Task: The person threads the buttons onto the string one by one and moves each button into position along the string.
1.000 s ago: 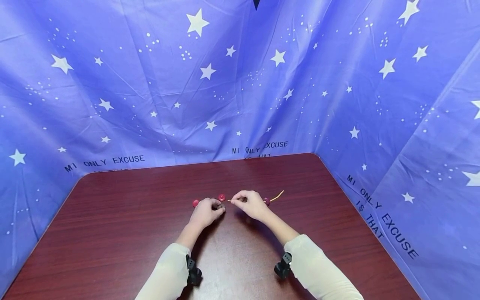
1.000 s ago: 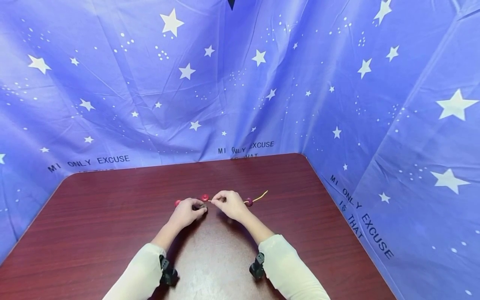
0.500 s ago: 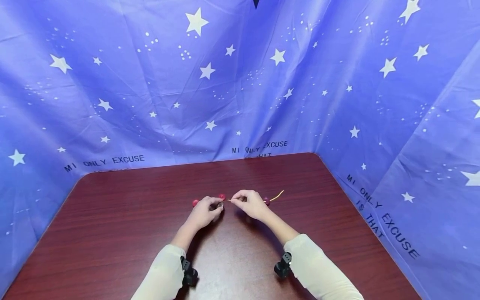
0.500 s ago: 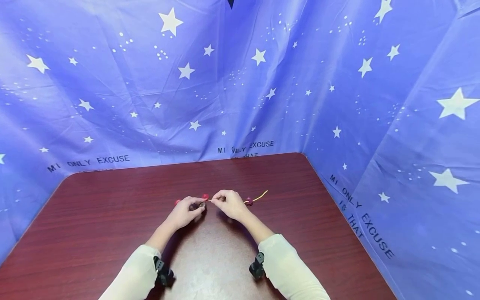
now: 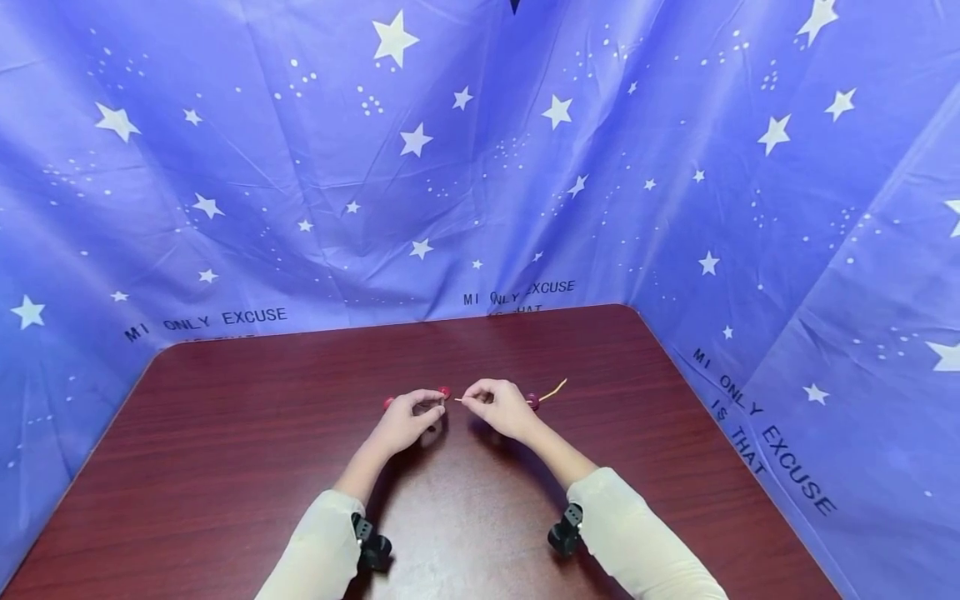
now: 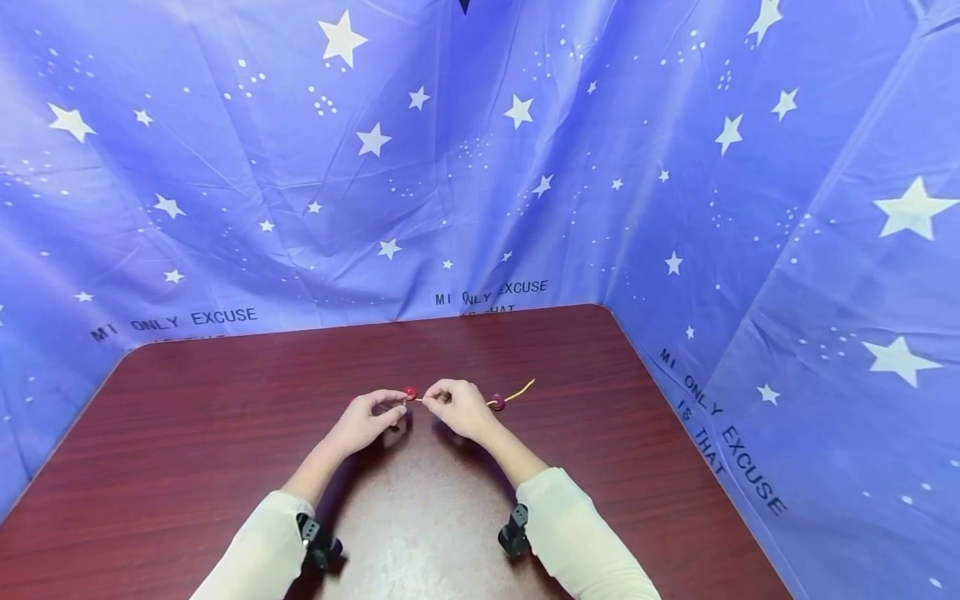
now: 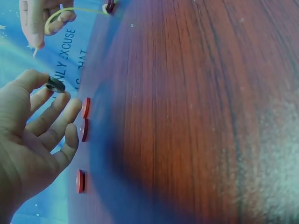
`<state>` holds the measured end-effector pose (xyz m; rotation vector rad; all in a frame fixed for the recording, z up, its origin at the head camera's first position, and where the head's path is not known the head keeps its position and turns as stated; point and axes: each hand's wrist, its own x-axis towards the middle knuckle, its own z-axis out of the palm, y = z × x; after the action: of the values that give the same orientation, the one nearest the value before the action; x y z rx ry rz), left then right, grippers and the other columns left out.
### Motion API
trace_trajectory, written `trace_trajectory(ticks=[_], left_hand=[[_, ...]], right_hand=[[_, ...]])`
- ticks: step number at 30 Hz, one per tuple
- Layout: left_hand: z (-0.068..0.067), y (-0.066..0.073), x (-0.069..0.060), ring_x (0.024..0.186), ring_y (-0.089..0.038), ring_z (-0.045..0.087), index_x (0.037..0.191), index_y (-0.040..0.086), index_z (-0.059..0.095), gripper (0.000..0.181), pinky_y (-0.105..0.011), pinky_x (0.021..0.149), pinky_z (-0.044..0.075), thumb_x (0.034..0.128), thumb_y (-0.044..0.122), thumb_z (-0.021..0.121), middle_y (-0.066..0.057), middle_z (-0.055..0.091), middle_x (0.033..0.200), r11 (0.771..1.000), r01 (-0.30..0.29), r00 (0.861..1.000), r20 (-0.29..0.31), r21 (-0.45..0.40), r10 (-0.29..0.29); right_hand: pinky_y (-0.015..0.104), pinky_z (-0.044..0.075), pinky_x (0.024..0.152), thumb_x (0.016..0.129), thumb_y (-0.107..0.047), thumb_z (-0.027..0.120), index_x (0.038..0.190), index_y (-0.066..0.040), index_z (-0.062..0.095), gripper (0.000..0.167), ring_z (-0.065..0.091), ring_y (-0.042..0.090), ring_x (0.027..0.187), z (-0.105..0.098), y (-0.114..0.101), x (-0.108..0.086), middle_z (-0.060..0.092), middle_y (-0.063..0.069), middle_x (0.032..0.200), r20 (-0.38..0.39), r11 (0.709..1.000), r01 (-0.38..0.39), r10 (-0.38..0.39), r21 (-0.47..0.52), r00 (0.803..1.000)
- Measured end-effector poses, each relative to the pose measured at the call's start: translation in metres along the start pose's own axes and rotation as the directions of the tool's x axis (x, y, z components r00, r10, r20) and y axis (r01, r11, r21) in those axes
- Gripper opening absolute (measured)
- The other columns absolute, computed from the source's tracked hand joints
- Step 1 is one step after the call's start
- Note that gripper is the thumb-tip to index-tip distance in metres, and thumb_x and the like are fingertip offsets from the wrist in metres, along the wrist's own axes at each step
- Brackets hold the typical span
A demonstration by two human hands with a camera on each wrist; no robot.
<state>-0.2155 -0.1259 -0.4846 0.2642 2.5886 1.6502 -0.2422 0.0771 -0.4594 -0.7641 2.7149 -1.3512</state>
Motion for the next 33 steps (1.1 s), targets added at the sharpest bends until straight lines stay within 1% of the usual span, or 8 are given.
trace_trajectory(ticks=[4, 7, 12, 15, 18, 22, 27, 33], left_hand=[[-0.002, -0.005, 0.000, 0.079, -0.026, 0.068, 0.115, 0.001, 0.062, 0.030, -0.026, 0.063, 0.053, 0.0886, 0.015, 0.063, -0.020, 0.070, 0.092, 0.998, 0.008, 1.000, -0.010, -0.068, -0.009], [-0.004, -0.005, -0.001, 0.079, -0.028, 0.068, 0.118, 0.002, 0.061, 0.031, -0.032, 0.058, 0.053, 0.0899, 0.017, 0.061, -0.023, 0.069, 0.092, 0.992, 0.027, 1.000, 0.007, -0.123, -0.027], [-0.008, -0.001, -0.002, 0.082, -0.034, 0.068, 0.126, 0.001, 0.055, 0.038, -0.037, 0.058, 0.054, 0.0932, 0.019, 0.057, -0.026, 0.066, 0.107, 0.969, 0.043, 0.998, 0.054, -0.242, -0.031], [-0.009, 0.001, -0.003, 0.086, -0.036, 0.067, 0.130, 0.001, 0.052, 0.040, -0.039, 0.061, 0.055, 0.0945, 0.019, 0.055, -0.026, 0.062, 0.116, 0.961, 0.034, 0.997, 0.080, -0.274, -0.012], [-0.009, 0.002, -0.003, 0.089, -0.034, 0.066, 0.131, 0.002, 0.051, 0.040, -0.040, 0.064, 0.055, 0.0949, 0.018, 0.054, -0.024, 0.060, 0.121, 0.959, 0.031, 0.996, 0.092, -0.281, -0.006], [-0.009, 0.003, -0.003, 0.094, -0.031, 0.066, 0.132, 0.002, 0.050, 0.039, -0.037, 0.069, 0.054, 0.0959, 0.017, 0.052, -0.023, 0.057, 0.126, 0.965, 0.022, 0.993, 0.118, -0.262, 0.009], [-0.007, 0.005, -0.003, 0.099, -0.035, 0.063, 0.135, 0.002, 0.045, 0.041, -0.041, 0.074, 0.053, 0.0978, 0.017, 0.048, -0.025, 0.054, 0.129, 0.969, 0.005, 0.986, 0.165, -0.245, 0.037], [-0.004, 0.007, -0.002, 0.099, -0.036, 0.063, 0.136, 0.005, 0.046, 0.040, -0.039, 0.071, 0.052, 0.0985, 0.020, 0.047, -0.023, 0.056, 0.128, 0.976, -0.013, 0.985, 0.164, -0.220, 0.050]], right_hand=[[0.017, 0.043, 0.057, 0.084, -0.015, 0.066, 0.083, -0.012, 0.069, 0.005, 0.050, 0.004, 0.060, 0.000, 0.000, 0.001, 0.060, -0.004, 0.067, 0.001, 1.000, -0.004, 0.004, -0.006, 1.000], [0.017, 0.043, 0.057, 0.084, -0.015, 0.065, 0.083, -0.012, 0.069, 0.005, 0.050, 0.003, 0.060, -0.001, 0.000, 0.001, 0.059, -0.004, 0.066, 0.001, 1.000, -0.003, 0.003, -0.007, 1.000], [0.017, 0.043, 0.057, 0.085, -0.016, 0.065, 0.084, -0.013, 0.068, 0.005, 0.050, 0.002, 0.059, -0.002, -0.001, 0.002, 0.059, -0.005, 0.067, 0.006, 1.000, -0.002, 0.002, -0.004, 1.000], [0.017, 0.043, 0.057, 0.085, -0.016, 0.065, 0.084, -0.013, 0.068, 0.005, 0.050, 0.003, 0.060, -0.002, -0.002, 0.002, 0.059, -0.005, 0.067, 0.009, 1.000, -0.003, 0.003, -0.002, 1.000], [0.017, 0.043, 0.058, 0.085, -0.016, 0.065, 0.084, -0.012, 0.068, 0.005, 0.051, 0.003, 0.061, -0.002, -0.004, 0.003, 0.060, -0.004, 0.067, 0.012, 1.000, -0.006, 0.006, 0.000, 1.000], [0.017, 0.043, 0.059, 0.084, -0.015, 0.064, 0.085, -0.011, 0.068, 0.005, 0.051, 0.004, 0.062, -0.002, -0.007, 0.003, 0.061, -0.002, 0.069, 0.019, 1.000, -0.009, 0.009, 0.009, 1.000], [0.018, 0.044, 0.059, 0.084, -0.013, 0.064, 0.085, -0.010, 0.067, 0.005, 0.051, 0.005, 0.062, -0.002, -0.008, 0.002, 0.061, -0.001, 0.070, 0.024, 1.000, -0.001, 0.001, 0.026, 1.000], [0.018, 0.043, 0.059, 0.082, -0.012, 0.063, 0.083, -0.010, 0.066, 0.003, 0.051, 0.006, 0.062, -0.001, -0.006, 0.002, 0.060, -0.001, 0.070, 0.033, 1.000, -0.002, 0.001, 0.021, 0.999]])
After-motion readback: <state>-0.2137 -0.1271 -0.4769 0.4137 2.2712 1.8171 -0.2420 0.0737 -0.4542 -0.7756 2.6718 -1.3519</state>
